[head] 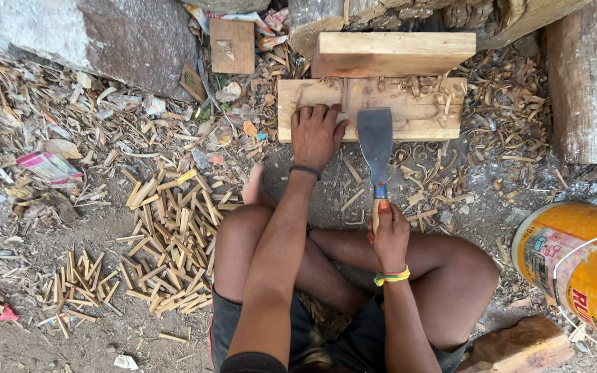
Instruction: The person sits on the ground and uses a chisel to carve a rectangular piece of wood. They repeatedly scrape the wood surface to remove shavings and occasionally pick up small pieces of wood from the ground.
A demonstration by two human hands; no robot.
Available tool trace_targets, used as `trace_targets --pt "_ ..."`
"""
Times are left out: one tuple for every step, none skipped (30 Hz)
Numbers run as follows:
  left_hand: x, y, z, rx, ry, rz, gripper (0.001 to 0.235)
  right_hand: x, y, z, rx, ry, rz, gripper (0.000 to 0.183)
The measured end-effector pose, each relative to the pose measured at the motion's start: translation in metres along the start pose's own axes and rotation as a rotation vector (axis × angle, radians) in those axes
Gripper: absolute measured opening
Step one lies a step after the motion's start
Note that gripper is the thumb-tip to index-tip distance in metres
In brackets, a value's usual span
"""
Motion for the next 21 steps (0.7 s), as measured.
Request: trace_targets --pt "-0.001 0.001 -0.001 0.016 0.017 -0.004 0.037 0.000 -0.001 0.001 0.005 -0.004 0.000 0.031" --pt "-0.001 0.001 -0.002 0.006 0.030 -0.010 0.038 0.001 -0.003 0.002 0.009 -0.007 -0.001 0.030" --pt "-0.001 0.000 -0.004 -0.004 0.044 -0.015 0.039 0.000 -0.004 0.002 0.000 -0.007 -0.006 0.031" --pt "-0.001 -0.001 -0.006 -0.013 0.057 -0.019 0.039 0.000 -0.005 0.002 -0.008 -0.006 -0.011 0.031" --pt "0.001 0.003 -0.006 -0.070 0.033 0.036 0.040 0.000 -0.006 0.001 -0.016 -0.005 -0.016 0.032" --pt "0.002 0.006 -0.005 -0.127 0.006 0.089 0.040 0.000 -0.007 0.001 -0.014 -0.012 -0.016 0.032" --pt "0.003 0.010 -0.004 -0.185 -0.021 0.143 0.041 0.000 -0.007 0.001 -0.011 -0.019 -0.016 0.032" --pt "0.004 0.011 0.003 -0.240 -0.070 0.155 0.043 -0.001 -0.007 0.001 -0.007 -0.025 -0.015 0.033" --pt "0.007 0.012 0.012 -0.294 -0.119 0.166 0.045 -0.003 -0.007 0.001 -0.004 -0.029 -0.021 0.032" --pt "0.012 0.014 0.021 -0.346 -0.170 0.180 0.047 -0.004 -0.009 -0.001 0.002 -0.029 -0.029 0.032" --pt "0.016 0.016 0.035 -0.410 -0.248 0.169 0.048 -0.004 -0.011 -0.004 0.007 -0.029 -0.038 0.032" --pt "0.014 0.017 0.053 -0.476 -0.321 0.155 0.050 -0.005 -0.012 -0.007 -0.005 -0.020 -0.039 0.033" --pt "0.012 0.019 0.071 -0.541 -0.394 0.140 0.052 -0.006 -0.013 -0.011 -0.016 -0.011 -0.040 0.035" --pt "0.009 0.011 0.084 -0.595 -0.389 0.054 0.050 -0.009 -0.013 -0.013 -0.031 -0.005 -0.040 0.036" --pt "0.006 0.002 0.097 -0.648 -0.384 -0.032 0.049 -0.012 -0.013 -0.012 -0.041 -0.013 -0.041 0.036" --pt "0.006 -0.007 0.105 -0.698 -0.384 -0.112 0.047 -0.013 -0.014 -0.014 -0.049 -0.014 -0.042 0.035" --pt "0.008 -0.005 0.109 -0.688 -0.413 -0.073 0.038 -0.013 -0.014 -0.015 -0.058 -0.014 -0.043 0.035" --pt "0.008 -0.003 0.111 -0.678 -0.440 -0.036 0.032 -0.012 -0.015 -0.017 -0.059 -0.004 -0.051 0.036" --pt "0.008 0.000 0.113 -0.668 -0.467 0.000 0.029 -0.011 -0.016 -0.017 -0.060 0.006 -0.059 0.037" --pt "0.007 -0.003 0.112 -0.658 -0.451 -0.027 0.030 -0.010 -0.017 -0.016 -0.059 0.013 -0.068 0.039" --pt "0.006 -0.006 0.111 -0.648 -0.434 -0.054 0.032 -0.011 -0.017 -0.012 -0.067 -0.005 -0.066 0.038"
Point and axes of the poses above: each hand's wrist, its own x-axis towards the middle knuckle, its own y-axis out of the back of the hand, z = x × y, the point moved 10 cm from there along x, towards the middle knuckle, and after that the axes turned 10 degrees about -y, right-handed, at the moved point
